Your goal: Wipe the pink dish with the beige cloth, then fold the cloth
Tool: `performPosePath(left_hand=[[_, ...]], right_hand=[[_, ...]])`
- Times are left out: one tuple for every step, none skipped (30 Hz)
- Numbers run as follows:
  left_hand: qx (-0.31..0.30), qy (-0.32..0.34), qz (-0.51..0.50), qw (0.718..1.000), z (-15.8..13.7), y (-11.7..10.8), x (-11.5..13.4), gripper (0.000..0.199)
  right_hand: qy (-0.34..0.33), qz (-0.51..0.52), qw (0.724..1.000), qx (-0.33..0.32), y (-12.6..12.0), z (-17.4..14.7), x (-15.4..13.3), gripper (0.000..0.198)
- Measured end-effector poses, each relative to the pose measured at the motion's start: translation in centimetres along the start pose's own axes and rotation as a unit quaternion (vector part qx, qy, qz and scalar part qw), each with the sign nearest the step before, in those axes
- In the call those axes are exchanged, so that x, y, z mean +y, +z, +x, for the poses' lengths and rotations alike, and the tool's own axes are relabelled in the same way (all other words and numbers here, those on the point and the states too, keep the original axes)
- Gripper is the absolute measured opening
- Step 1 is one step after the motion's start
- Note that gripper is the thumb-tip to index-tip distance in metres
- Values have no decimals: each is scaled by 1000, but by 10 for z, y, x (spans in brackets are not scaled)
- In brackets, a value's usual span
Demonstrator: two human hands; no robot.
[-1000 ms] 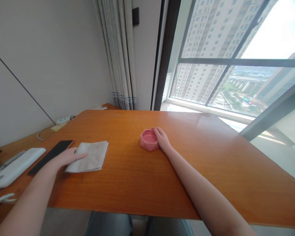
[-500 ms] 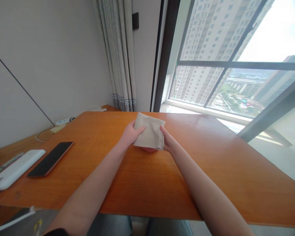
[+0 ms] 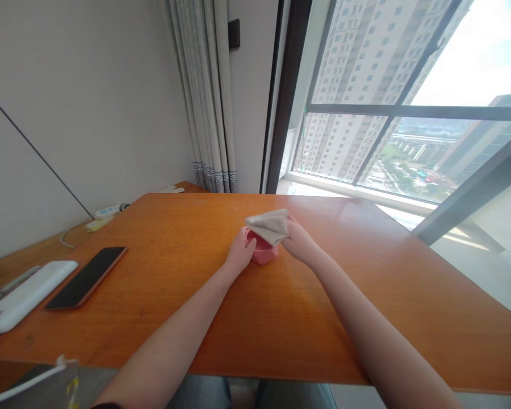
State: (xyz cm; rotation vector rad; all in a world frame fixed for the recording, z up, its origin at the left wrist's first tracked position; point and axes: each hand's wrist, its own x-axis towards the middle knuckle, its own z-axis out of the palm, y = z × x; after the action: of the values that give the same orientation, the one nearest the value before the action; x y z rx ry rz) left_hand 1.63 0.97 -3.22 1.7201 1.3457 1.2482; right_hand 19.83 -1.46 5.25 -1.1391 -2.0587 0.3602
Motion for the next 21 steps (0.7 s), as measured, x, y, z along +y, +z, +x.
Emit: performPosePath(left_hand=[[-8,-12,-11,1000,0,1,-3,38],[-11,-24,-18,999,1,2,-5,37],[-11,-36,-21,999,1,2,-5,36],[-10,-47,-21,999,1,2,-5,37],[-8,-58,-24,998,1,1,-4,37],[-3,-69,-36,997,0,2,-2,38],[7,-80,-58,995,-2,2,0,40],[26,-91,-91,991,-5,4,4,42],[51,-104,-136,984,-8,6,8,46],[78,-119,-189,972,-12,9,13,50],[102,-138,-248,953,-16,13,19,53],[119,-160,-307,931,-20,17,25,54],[130,-179,-361,906,-23,20,30,53],[135,-194,-408,882,-26,23,34,48],[139,-203,-442,862,-28,25,37,42],[143,-208,-463,849,-29,27,39,35],[148,-213,-471,843,-28,27,39,30],[154,-218,-466,844,-27,26,38,27],[160,-220,-452,849,-25,24,36,25],[162,-215,-431,861,-23,22,34,23],[162,-200,-403,878,-21,19,32,22]], right_hand=[[-35,-53,995,-70,6,-5,-1,12],[-56,-94,986,-123,12,-10,-2,10],[-65,-123,978,-154,19,-15,-2,8],[-68,-145,973,-165,26,-18,-2,10],[-68,-161,971,-164,32,-21,-1,13],[-65,-172,970,-157,37,-23,0,16],[-62,-182,970,-146,41,-25,2,17],[-56,-193,971,-132,45,-26,4,17],[-51,-204,971,-113,49,-27,5,17],[-49,-217,971,-90,53,-29,5,17],[-50,-230,970,-64,56,-30,5,16],[-55,-244,968,-37,60,-32,4,14],[-64,-256,964,-10,63,-33,3,10],[-78,-266,961,14,66,-34,1,8],[-93,-273,957,32,69,-35,-1,11],[-108,-277,954,45,72,-35,-3,14],[-121,-278,951,51,73,-34,-4,15],[-130,-277,951,51,75,-33,-4,15],[-136,-274,951,45,75,-32,-4,14],[-138,-272,952,37,76,-31,-3,12],[-137,-273,952,29,76,-29,-1,12]])
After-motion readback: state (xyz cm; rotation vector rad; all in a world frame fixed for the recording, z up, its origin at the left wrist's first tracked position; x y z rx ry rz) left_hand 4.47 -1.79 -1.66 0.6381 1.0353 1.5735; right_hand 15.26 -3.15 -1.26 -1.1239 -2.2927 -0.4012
